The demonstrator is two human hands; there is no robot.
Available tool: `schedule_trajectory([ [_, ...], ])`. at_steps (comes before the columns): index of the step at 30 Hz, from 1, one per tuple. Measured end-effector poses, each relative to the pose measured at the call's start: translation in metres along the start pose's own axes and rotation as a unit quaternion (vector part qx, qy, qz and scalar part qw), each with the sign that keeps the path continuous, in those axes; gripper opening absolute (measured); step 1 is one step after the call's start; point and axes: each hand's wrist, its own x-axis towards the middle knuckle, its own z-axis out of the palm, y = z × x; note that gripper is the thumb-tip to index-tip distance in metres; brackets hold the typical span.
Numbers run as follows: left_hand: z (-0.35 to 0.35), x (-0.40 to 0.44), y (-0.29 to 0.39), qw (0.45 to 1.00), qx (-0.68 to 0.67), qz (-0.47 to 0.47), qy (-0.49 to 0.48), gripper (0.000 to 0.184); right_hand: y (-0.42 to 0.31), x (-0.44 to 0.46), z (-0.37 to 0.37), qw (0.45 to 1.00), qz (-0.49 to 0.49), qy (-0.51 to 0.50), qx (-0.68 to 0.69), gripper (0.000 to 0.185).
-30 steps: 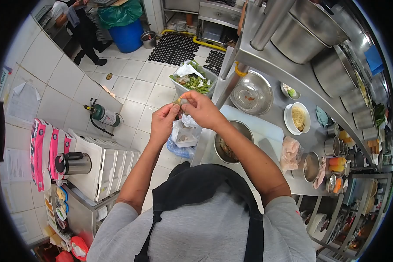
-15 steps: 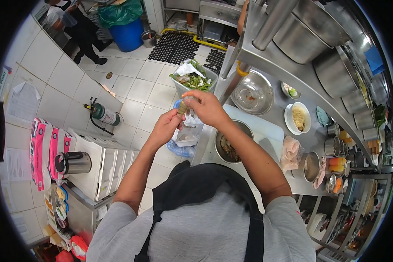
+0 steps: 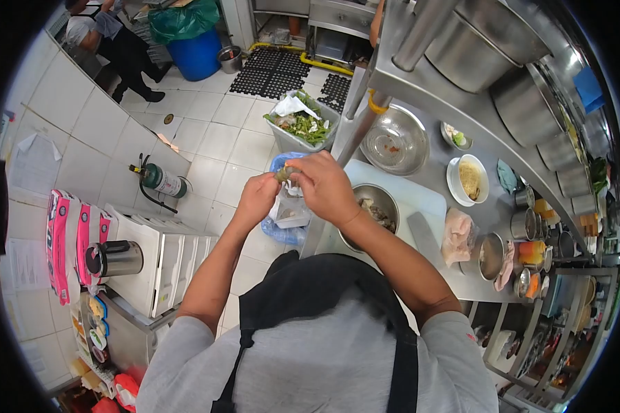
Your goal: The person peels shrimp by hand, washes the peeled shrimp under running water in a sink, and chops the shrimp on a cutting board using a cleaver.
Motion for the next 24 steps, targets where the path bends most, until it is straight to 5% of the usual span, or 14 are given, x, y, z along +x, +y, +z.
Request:
schedule_trajectory([
  [6, 0.019, 0.001, 0.0, 0.994, -0.059, -0.079, -0.051, 0.031, -0.005, -0.039, -0.01, 0.998, 0.035, 0.041, -0.025, 0.023],
  [10, 0.023, 0.002, -0.004, 0.987, -0.119, -0.11, 0.002, 0.033, 0.0, -0.061, -0.042, 0.987, 0.096, 0.124, -0.034, 0.024],
  [12, 0.015, 0.007, -0.031, 0.998, -0.025, -0.061, -0.007, 0.032, 0.004, -0.075, -0.064, 0.979, 0.139, 0.148, -0.026, 0.025],
  [19, 0.017, 0.044, -0.053, 0.992, 0.106, -0.067, 0.022, 0.03, 0.042, -0.123, -0.112, 0.968, 0.186, 0.024, -0.167, 0.029],
  [24, 0.034, 0.072, -0.074, 0.992, 0.112, -0.059, -0.013, 0.057, 0.044, -0.152, -0.101, 0.936, 0.237, -0.181, -0.187, 0.026],
])
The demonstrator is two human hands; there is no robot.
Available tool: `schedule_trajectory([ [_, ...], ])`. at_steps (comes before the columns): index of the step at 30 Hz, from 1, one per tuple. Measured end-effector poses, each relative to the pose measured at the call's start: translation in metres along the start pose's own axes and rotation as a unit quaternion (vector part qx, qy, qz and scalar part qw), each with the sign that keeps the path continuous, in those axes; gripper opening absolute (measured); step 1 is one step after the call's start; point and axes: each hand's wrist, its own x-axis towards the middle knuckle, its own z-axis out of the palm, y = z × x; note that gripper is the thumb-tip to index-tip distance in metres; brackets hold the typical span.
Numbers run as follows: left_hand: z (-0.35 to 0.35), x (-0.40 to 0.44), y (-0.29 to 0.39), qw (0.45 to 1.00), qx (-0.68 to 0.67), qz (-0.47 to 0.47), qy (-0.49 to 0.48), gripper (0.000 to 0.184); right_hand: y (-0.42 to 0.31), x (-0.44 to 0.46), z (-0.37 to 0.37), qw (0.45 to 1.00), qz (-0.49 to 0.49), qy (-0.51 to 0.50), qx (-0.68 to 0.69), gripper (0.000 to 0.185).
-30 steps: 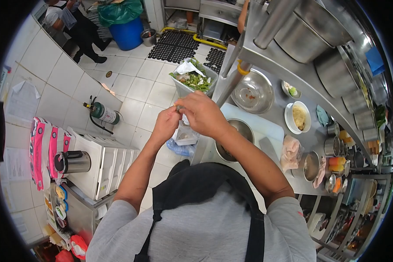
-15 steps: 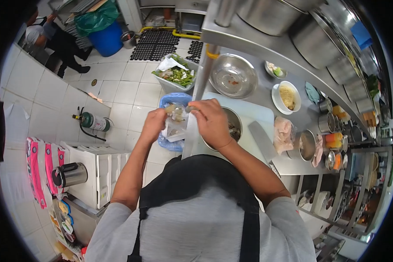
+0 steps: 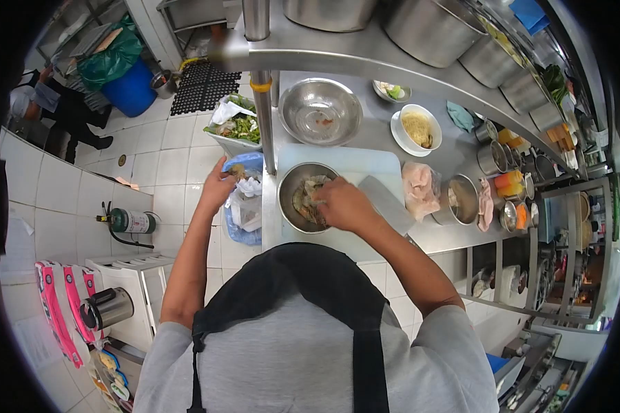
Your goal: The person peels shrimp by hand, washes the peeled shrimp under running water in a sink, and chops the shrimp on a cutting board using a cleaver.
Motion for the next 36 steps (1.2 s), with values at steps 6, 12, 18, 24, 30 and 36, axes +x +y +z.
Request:
schedule_trajectory([
  [6, 0.023, -0.022, -0.005, 0.992, -0.071, -0.03, -0.104, 0.066, -0.025, 0.014, 0.03, 0.996, 0.038, -0.079, -0.028, 0.019],
  [12, 0.033, -0.066, 0.022, 0.992, -0.108, 0.037, -0.054, 0.052, -0.022, 0.024, 0.064, 0.997, 0.069, -0.04, -0.006, 0.023],
  [18, 0.028, -0.103, 0.093, 0.984, -0.008, 0.151, -0.096, 0.048, -0.019, 0.016, 0.031, 0.964, 0.141, -0.03, 0.225, 0.022],
  [24, 0.038, -0.1, 0.121, 0.925, 0.11, 0.338, -0.137, 0.057, -0.02, 0.018, -0.018, 0.933, 0.113, -0.03, 0.341, 0.02],
  [30, 0.027, -0.099, 0.114, 0.946, -0.073, 0.233, -0.212, 0.046, -0.057, 0.035, -0.063, 0.896, 0.096, -0.023, 0.434, 0.019],
  [36, -0.027, -0.107, 0.117, 0.935, -0.304, 0.104, -0.148, 0.023, -0.092, 0.081, -0.04, 0.847, -0.02, -0.032, 0.531, 0.039],
])
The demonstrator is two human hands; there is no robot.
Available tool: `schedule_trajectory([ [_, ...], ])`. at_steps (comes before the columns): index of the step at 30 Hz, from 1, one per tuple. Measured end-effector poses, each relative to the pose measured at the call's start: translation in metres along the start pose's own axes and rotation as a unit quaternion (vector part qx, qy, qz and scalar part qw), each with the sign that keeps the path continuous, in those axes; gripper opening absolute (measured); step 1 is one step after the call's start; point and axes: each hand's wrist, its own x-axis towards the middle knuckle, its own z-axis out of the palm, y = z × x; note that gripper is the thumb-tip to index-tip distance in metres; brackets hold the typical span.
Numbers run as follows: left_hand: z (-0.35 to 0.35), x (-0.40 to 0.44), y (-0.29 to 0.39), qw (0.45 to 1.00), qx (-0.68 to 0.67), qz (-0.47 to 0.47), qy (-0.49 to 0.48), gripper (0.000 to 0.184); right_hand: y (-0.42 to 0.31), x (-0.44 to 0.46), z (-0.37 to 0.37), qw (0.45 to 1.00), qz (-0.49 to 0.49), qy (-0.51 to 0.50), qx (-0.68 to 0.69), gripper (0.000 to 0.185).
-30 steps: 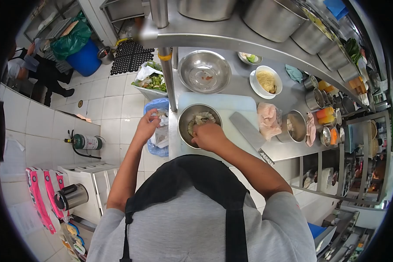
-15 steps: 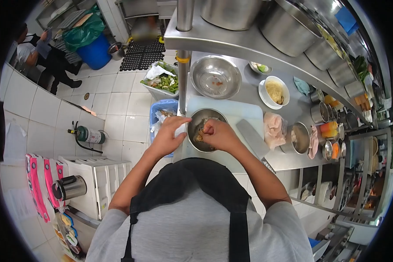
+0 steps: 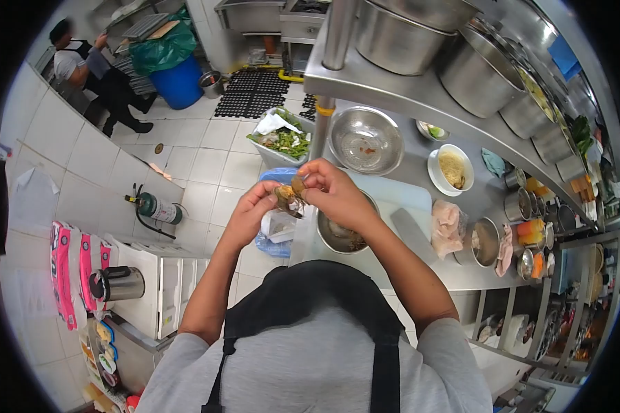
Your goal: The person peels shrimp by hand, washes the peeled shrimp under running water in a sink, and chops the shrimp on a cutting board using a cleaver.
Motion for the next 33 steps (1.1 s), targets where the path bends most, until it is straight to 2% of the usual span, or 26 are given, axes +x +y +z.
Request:
schedule_trajectory([
  [1, -0.008, -0.003, 0.006, 0.999, -0.025, -0.011, 0.023, 0.022, 0.003, 0.01, 0.006, 0.999, 0.005, -0.027, -0.029, 0.04],
  [3, -0.02, -0.005, 0.016, 0.998, 0.038, 0.002, 0.046, 0.021, 0.008, 0.029, 0.021, 0.993, 0.014, -0.078, -0.088, 0.043],
  [4, -0.025, -0.005, 0.018, 0.997, 0.06, 0.009, 0.057, 0.021, 0.013, 0.035, 0.032, 0.994, 0.02, -0.081, -0.067, 0.043],
  [7, -0.03, -0.005, 0.019, 0.988, 0.112, 0.006, 0.107, 0.019, 0.003, 0.044, 0.055, 0.975, 0.023, -0.052, -0.213, 0.04],
  [8, -0.03, -0.005, 0.016, 0.984, 0.127, 0.0, 0.125, 0.019, -0.006, 0.042, 0.063, 0.97, 0.028, -0.042, -0.239, 0.032],
  [11, -0.032, -0.002, -0.006, 0.969, 0.15, 0.005, 0.195, 0.023, 0.028, 0.054, 0.064, 0.892, -0.176, 0.007, -0.416, 0.025],
  [14, -0.018, -0.004, -0.003, 0.946, 0.219, -0.01, 0.239, 0.024, 0.037, 0.061, 0.063, 0.885, -0.13, -0.017, -0.447, 0.023],
  [17, -0.015, 0.0, -0.009, 0.899, 0.357, 0.029, 0.253, 0.024, 0.047, 0.063, 0.063, 0.875, -0.115, -0.007, -0.469, 0.024],
  [23, -0.013, 0.015, 0.004, 0.849, 0.459, 0.06, 0.254, 0.018, 0.054, 0.072, 0.069, 0.89, -0.124, 0.069, -0.433, 0.027],
  [26, -0.023, 0.023, -0.004, 0.803, 0.521, 0.153, 0.246, 0.018, 0.053, 0.078, 0.068, 0.896, -0.118, 0.074, -0.423, 0.028],
  [29, -0.037, 0.028, -0.01, 0.784, 0.556, 0.163, 0.225, 0.017, 0.044, 0.077, 0.072, 0.898, -0.117, 0.068, -0.419, 0.028],
  [32, -0.065, 0.033, -0.029, 0.792, 0.512, 0.149, 0.296, 0.02, 0.041, 0.084, 0.073, 0.884, -0.156, 0.059, -0.437, 0.027],
  [33, -0.073, 0.033, -0.03, 0.819, 0.476, 0.097, 0.306, 0.022, 0.046, 0.091, 0.069, 0.866, -0.142, 0.037, -0.478, 0.027],
])
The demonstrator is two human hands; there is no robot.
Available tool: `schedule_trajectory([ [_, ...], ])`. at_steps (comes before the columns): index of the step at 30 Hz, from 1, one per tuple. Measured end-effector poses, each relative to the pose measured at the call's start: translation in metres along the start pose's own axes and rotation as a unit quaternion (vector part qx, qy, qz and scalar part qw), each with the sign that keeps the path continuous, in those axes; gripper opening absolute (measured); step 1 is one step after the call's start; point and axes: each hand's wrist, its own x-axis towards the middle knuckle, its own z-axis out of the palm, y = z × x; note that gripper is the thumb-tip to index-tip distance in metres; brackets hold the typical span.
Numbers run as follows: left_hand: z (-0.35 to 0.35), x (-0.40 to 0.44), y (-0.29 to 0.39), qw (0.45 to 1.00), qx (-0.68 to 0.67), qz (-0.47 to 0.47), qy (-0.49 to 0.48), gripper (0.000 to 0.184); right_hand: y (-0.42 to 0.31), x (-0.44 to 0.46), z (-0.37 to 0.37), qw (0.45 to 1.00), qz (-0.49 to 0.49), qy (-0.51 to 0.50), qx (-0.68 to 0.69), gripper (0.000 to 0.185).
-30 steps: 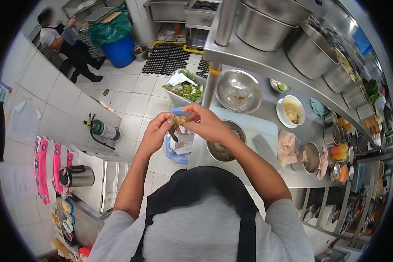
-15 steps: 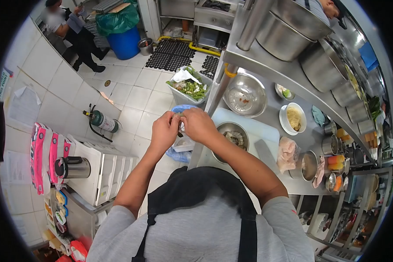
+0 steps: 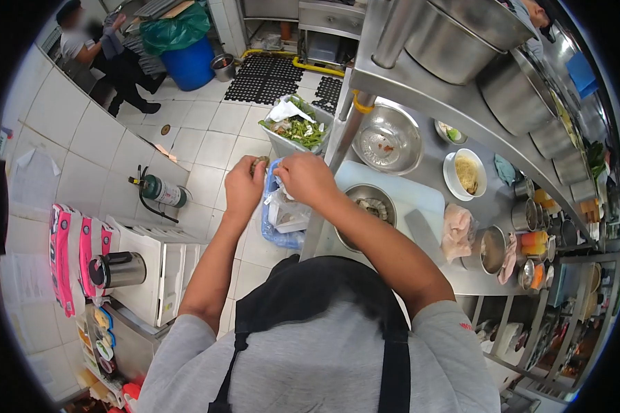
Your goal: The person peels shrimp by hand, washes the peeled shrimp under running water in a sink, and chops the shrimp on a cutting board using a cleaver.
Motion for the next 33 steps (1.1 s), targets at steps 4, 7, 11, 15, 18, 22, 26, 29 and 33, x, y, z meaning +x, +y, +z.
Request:
schedule_trajectory([
  [4, -0.014, 0.007, -0.005, 0.975, -0.107, -0.174, -0.091, 0.032, 0.024, 0.008, 0.013, 0.985, -0.001, -0.11, -0.129, 0.025],
  [7, -0.013, 0.001, -0.005, 0.968, -0.135, -0.178, -0.112, 0.035, 0.029, 0.007, 0.023, 0.983, -0.013, -0.122, -0.138, 0.029],
  [11, -0.006, 0.0, -0.003, 0.968, -0.129, -0.184, -0.112, 0.033, 0.021, 0.008, 0.019, 0.98, 0.015, -0.138, -0.14, 0.044],
  [15, 0.0, -0.001, -0.019, 0.939, -0.24, -0.209, -0.132, 0.028, 0.014, 0.005, 0.013, 0.993, 0.005, -0.09, -0.072, 0.042],
  [18, -0.005, 0.0, -0.022, 0.882, -0.362, -0.243, -0.179, 0.023, 0.002, 0.0, 0.005, 0.996, -0.057, -0.058, 0.027, 0.044],
  [22, -0.028, 0.008, 0.002, 0.838, -0.403, -0.267, -0.253, 0.019, -0.006, 0.002, 0.002, 0.995, -0.088, -0.044, 0.028, 0.037],
  [26, -0.036, 0.002, 0.013, 0.822, -0.407, -0.305, -0.257, 0.023, -0.006, 0.001, -0.001, 0.995, -0.093, -0.024, 0.017, 0.028],
  [29, -0.043, 0.001, 0.022, 0.821, -0.398, -0.308, -0.268, 0.024, -0.007, -0.001, 0.0, 0.995, -0.102, -0.024, -0.004, 0.018],
  [33, -0.042, 0.005, 0.024, 0.845, -0.383, -0.261, -0.267, 0.023, -0.005, 0.0, 0.003, 0.993, -0.114, 0.005, 0.014, 0.01],
])
